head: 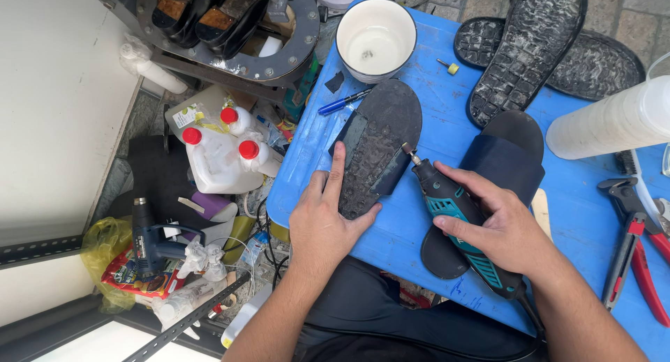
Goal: The person applies a white liquid to the sole of a black slide sandal using a brush, then wipes the brush with a cloth. They then use a rotary tool to grind the sole surface of the sandal, removing material and smoothing the area.
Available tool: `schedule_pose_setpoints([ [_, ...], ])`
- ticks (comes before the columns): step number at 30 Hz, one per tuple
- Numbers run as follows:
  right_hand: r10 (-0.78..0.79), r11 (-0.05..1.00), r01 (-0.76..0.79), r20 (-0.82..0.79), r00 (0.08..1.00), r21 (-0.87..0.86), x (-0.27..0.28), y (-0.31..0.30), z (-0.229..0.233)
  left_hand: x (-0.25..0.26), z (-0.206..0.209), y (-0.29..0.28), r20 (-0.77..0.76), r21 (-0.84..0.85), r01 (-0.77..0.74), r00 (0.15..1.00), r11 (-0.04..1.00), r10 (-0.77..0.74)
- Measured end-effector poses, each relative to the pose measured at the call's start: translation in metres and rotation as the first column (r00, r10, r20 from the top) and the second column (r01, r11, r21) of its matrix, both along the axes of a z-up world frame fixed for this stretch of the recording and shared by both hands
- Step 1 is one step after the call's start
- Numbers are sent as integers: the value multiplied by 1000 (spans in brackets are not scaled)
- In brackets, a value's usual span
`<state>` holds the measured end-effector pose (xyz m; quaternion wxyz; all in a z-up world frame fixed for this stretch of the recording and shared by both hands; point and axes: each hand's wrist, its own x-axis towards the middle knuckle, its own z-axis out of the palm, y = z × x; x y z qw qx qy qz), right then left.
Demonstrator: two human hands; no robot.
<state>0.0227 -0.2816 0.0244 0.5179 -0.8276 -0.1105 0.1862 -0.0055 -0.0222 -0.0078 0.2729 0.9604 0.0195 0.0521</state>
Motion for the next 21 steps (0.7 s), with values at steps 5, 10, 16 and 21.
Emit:
schedule_pose_setpoints([
  [5, 2, 1000, -3, -23, 1000, -19, 1, 2, 1, 2, 2, 2, 22, -14, 14, 1000, 1000, -14],
  [10, 9, 1000, -9, 22, 1000, -20, 1, 3, 2, 4, 5, 2, 4, -9, 8, 1000, 1000, -8],
  [16, 20, 999, -23, -54, 998, -40, 3, 4, 4, 4, 4, 1, 10, -16, 16, 1000, 1000, -16],
  [21, 45, 998, -46, -25, 999, -48, 4, 3, 5, 6, 7, 3, 22, -43, 26, 999, 999, -25],
])
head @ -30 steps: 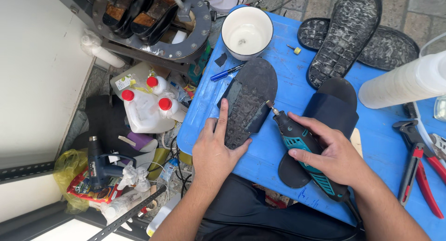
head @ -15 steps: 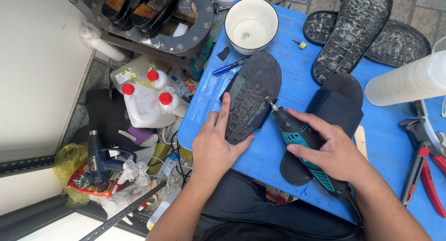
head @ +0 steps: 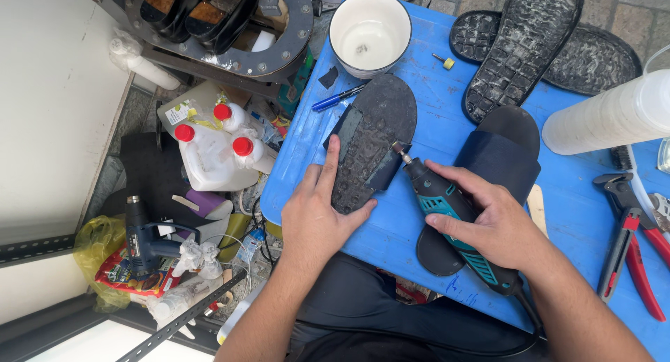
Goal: The person applies a white liquid to the sole of a black slide sandal using a brush, then wipes the brush with a cloth. They then use a rotary tool to grind the sole surface of the sandal, removing material and smoothing the area.
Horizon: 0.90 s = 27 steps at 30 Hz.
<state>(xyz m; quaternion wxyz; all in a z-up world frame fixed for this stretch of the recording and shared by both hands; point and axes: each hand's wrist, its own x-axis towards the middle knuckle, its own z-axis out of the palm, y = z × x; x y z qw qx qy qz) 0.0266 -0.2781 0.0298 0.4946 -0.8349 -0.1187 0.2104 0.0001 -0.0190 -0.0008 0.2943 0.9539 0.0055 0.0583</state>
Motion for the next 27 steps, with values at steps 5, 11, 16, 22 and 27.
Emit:
schedule_pose_setpoints([
  [5, 32, 999, -32, 21, 999, -6, 1, -2, 0, 10, 5, 12, -55, 13, 26, 998, 1000, -25],
  [11, 12, 999, -15, 63, 998, 46, -3, -3, -2, 19, 5, 22, 20, 73, 102, 994, 992, -104],
  [16, -38, 999, 38, -41, 998, 17, -4, -4, -1, 19, 5, 19, 32, 57, 106, 994, 993, -108],
  [22, -67, 998, 67, -85, 994, -8, -2, -1, 1, 17, 3, 18, 58, 94, 96, 993, 991, -102],
  [27, -12, 999, 7, -97, 995, -52, -1, 0, 2, 17, 0, 15, 101, 144, 85, 990, 986, -100],
])
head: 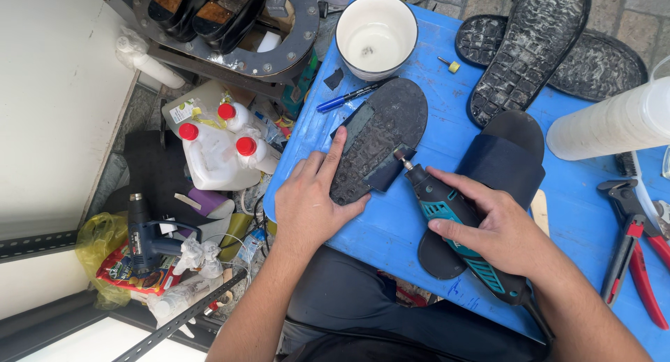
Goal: The person applies a white liquid to the sole of a black slide sandal using a brush, then wipes the brush with a cloth. They then use a rotary tool to grind the sole surface of the sandal, removing material and smoothing the area.
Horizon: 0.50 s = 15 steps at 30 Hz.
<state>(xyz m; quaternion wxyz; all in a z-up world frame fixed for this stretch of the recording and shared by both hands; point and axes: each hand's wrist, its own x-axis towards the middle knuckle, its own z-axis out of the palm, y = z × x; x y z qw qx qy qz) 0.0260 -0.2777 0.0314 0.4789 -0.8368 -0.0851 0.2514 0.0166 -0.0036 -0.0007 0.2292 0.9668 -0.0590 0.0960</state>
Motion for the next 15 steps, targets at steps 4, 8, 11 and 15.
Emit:
schedule_pose_setpoints([
  [4, -21, 997, 21, 8, 1000, 70, -1, -2, -1, 2, -2, 1, 1, -8, 11, 1000, 1000, -11],
  [8, 11, 1000, -13, 63, 998, 26, 1, -3, 0, 2, -1, 1, -23, -12, 5, 1000, 1000, -5],
  [11, -31, 1000, 30, -27, 999, -6, 0, -3, 1, 3, 0, 0, -3, -28, 16, 1000, 999, -16],
  [15, -13, 999, 14, -21, 1000, 39, -2, -3, 0, 2, -1, 1, -14, -29, 11, 1000, 1000, -11],
])
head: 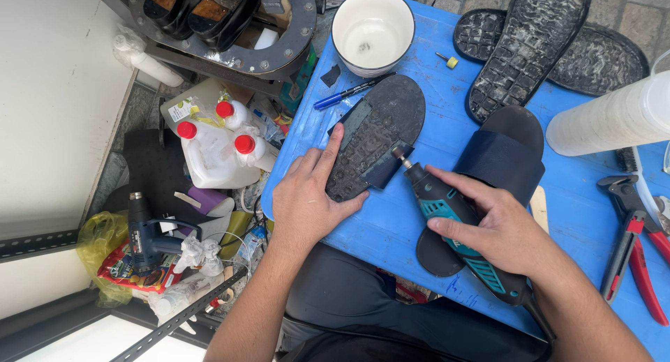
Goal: The person applies a white liquid to the sole of a black slide sandal using a brush, then wipes the brush with a cloth. They then use a rotary tool to grind the sole surface of the sandal, removing material and smoothing the area.
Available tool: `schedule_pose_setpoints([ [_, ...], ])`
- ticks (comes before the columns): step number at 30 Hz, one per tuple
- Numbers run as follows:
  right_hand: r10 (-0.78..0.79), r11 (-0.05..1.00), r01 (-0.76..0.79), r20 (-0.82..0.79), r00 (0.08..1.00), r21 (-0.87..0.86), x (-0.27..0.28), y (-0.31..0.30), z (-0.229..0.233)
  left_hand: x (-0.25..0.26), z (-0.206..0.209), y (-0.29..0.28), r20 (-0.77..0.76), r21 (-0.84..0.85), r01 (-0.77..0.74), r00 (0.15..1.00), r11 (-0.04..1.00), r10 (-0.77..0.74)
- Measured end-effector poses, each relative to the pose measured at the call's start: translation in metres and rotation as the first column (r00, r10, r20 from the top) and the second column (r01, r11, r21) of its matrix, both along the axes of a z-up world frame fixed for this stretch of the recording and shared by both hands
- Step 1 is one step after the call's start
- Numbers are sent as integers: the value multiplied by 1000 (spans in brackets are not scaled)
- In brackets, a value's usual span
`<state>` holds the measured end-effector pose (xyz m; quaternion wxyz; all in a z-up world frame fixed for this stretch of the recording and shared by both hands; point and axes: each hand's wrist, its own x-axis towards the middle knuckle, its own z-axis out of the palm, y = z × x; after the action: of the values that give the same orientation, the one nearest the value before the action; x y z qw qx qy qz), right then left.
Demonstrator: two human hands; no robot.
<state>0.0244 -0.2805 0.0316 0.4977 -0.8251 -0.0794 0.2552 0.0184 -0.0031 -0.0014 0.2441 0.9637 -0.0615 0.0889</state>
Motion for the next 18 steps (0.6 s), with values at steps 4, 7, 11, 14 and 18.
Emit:
schedule_pose_setpoints([
  [4, -61, 998, 61, -6, 998, 15, -2, 1, -1, 1, 1, 0, 17, -19, 10, 1000, 1000, -10],
  [7, -22, 999, 23, -71, 997, 22, -2, 0, -2, 0, 0, 0, -7, -17, 0, 1000, 1000, 0],
  [11, -33, 999, 34, -52, 998, 31, -3, 1, -3, 1, 1, 0, -9, -19, 5, 1000, 1000, -6],
  [14, -60, 998, 61, -25, 998, 33, -4, 2, -4, 0, 0, 0, -25, -12, -3, 1000, 1000, 2],
  [18, -16, 996, 21, -55, 998, 81, -4, 4, -1, 2, 1, 0, 7, -25, 9, 1000, 1000, -9],
])
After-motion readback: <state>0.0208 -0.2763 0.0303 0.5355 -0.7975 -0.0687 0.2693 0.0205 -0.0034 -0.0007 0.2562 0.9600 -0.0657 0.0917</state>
